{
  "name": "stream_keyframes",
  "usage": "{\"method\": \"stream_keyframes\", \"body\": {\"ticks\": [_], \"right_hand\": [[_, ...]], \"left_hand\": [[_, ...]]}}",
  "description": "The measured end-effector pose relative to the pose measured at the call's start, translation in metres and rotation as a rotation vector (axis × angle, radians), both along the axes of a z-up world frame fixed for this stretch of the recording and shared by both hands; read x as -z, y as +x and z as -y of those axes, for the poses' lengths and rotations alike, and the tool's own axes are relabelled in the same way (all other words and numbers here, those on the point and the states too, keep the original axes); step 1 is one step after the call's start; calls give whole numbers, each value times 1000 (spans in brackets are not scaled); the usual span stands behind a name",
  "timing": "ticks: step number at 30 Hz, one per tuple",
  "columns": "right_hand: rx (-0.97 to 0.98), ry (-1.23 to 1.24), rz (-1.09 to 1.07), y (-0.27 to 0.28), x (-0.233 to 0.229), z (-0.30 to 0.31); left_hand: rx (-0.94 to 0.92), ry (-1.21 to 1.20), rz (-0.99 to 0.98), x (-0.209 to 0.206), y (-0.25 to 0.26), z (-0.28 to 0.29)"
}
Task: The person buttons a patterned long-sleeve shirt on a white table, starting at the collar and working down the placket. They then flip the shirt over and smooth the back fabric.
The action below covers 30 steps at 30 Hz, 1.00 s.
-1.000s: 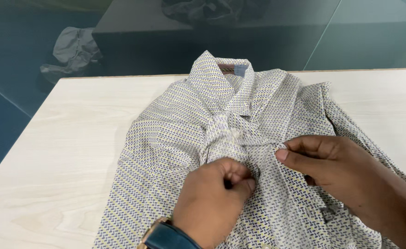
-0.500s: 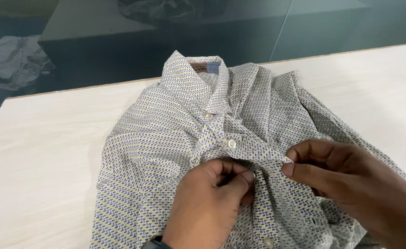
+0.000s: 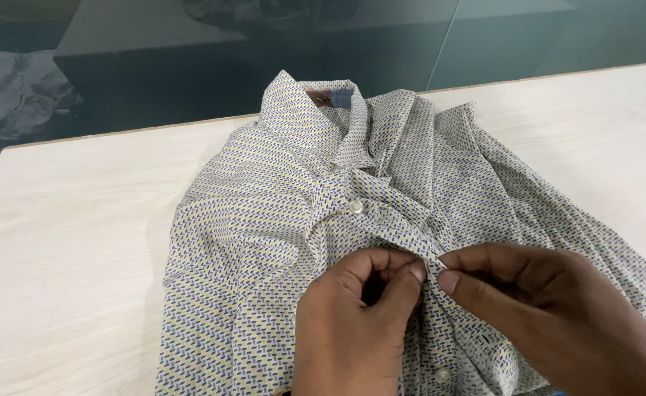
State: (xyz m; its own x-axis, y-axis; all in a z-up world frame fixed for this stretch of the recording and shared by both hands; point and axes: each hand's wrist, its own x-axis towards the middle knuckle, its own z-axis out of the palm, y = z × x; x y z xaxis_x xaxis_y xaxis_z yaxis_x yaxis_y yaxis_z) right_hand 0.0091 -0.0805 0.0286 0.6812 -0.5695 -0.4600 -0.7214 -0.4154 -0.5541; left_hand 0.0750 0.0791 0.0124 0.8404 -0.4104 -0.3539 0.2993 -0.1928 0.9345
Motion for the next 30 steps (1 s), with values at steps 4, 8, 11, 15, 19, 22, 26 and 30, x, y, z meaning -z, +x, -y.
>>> {"method": "stream_keyframes", "body": {"ticks": [4,8,11,15,19,22,26,30], "right_hand": [[60,-31,26,0,-3,-10],[67,-33,60,-2,4,-8],[22,31,103,-5,9,1],[22,182,169,-7,11,17],[-10,83,86,-6,10,27],[-82,-6,46,-2,9,29],[-106,32,44,3,5,28],[-163,44,-30,7,0,30]], "left_hand": [[8,-20,-10,-1,-3,0],[-3,-27,-3,-1,-4,0],[-11,-20,-17,0,-5,2],[0,-33,-6,3,-5,6],[-31,-26,59,5,-9,10],[-69,-17,44,2,-11,15],[-62,35,-26,-1,-12,19],[-122,24,7,2,-15,24]]}}
